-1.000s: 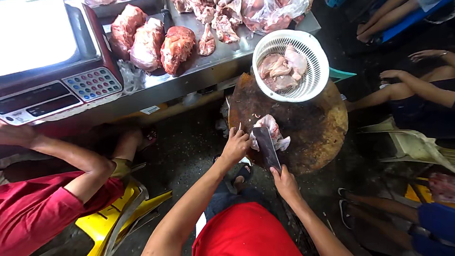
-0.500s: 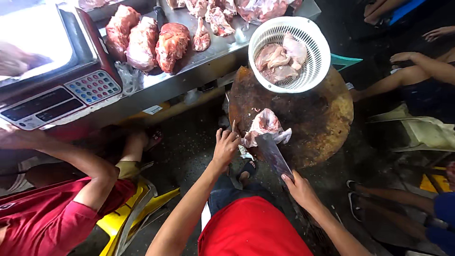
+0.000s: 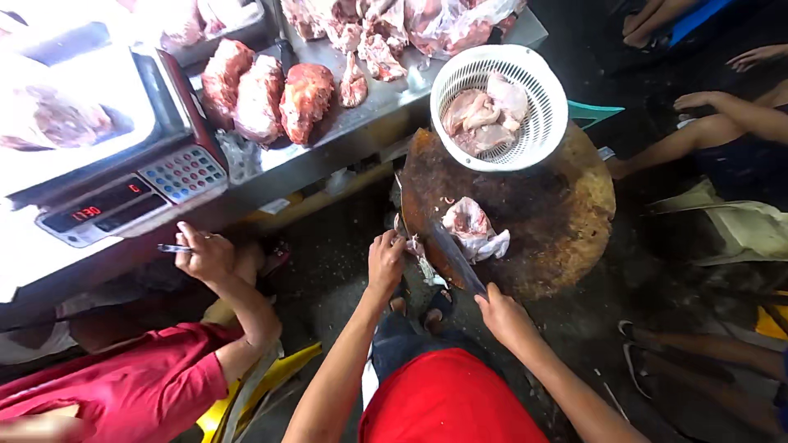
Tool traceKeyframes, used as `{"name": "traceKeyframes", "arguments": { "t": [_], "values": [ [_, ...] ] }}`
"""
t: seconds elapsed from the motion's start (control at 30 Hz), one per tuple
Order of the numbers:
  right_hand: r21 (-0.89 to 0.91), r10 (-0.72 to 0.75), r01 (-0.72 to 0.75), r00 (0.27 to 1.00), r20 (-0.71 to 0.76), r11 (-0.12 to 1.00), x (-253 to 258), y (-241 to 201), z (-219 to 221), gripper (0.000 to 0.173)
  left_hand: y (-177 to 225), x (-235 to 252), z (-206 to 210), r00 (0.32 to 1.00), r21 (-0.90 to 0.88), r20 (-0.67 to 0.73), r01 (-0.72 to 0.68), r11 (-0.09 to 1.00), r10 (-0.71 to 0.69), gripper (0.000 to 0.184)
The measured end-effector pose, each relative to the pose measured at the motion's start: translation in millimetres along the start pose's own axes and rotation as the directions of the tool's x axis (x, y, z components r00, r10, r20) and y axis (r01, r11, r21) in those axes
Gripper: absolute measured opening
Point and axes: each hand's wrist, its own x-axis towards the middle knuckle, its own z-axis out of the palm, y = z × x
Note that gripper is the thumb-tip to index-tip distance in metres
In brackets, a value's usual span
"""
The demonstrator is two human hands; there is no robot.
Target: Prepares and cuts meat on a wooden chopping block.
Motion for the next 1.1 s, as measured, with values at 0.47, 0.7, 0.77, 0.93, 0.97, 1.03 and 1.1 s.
{"name": "traceKeyframes", "arguments": {
  "t": [0.47, 0.7, 0.77, 0.93, 0.97, 1.03, 1.1],
  "values": [
    [0.576, 0.169, 0.162, 0.862, -0.477, 0.801, -33, 87, 84, 0.048, 97, 221, -186, 0.974, -0.271, -0.213, 0.013, 0.963, -0.073, 0.056],
    [0.662, 0.509, -0.123, 0.746, -0.430, 0.740, -25, 131, 90, 0.048, 202, 68, 19, 0.647, -0.278, 0.738, 0.548, 0.789, -0.189, 0.078],
    [0.653, 0.497, -0.137, 0.767, -0.407, 0.745, -18, 143, 94, 0.049, 217, 51, 55, 0.600, -0.172, 0.767, 0.534, 0.828, -0.228, 0.085],
    [0.683, 0.452, -0.087, 0.808, -0.377, 0.725, -15, 152, 92, 0.045, 215, 12, 50, 0.624, 0.012, 0.766, 0.222, 0.975, -0.152, 0.060],
    [0.689, 0.447, -0.074, 0.809, -0.382, 0.721, -15, 154, 91, 0.043, 209, 5, 42, 0.638, 0.035, 0.755, 0.189, 0.981, -0.150, 0.056],
    [0.696, 0.436, -0.041, 0.805, -0.402, 0.717, -18, 158, 85, 0.041, 191, -5, 30, 0.726, 0.056, 0.669, 0.159, 0.986, -0.156, 0.047],
    [0.697, 0.397, 0.032, 0.803, -0.445, 0.717, -21, 160, 80, 0.043, 166, -14, 34, 0.886, -0.005, 0.454, 0.113, 0.994, -0.098, 0.035]
  ]
}}
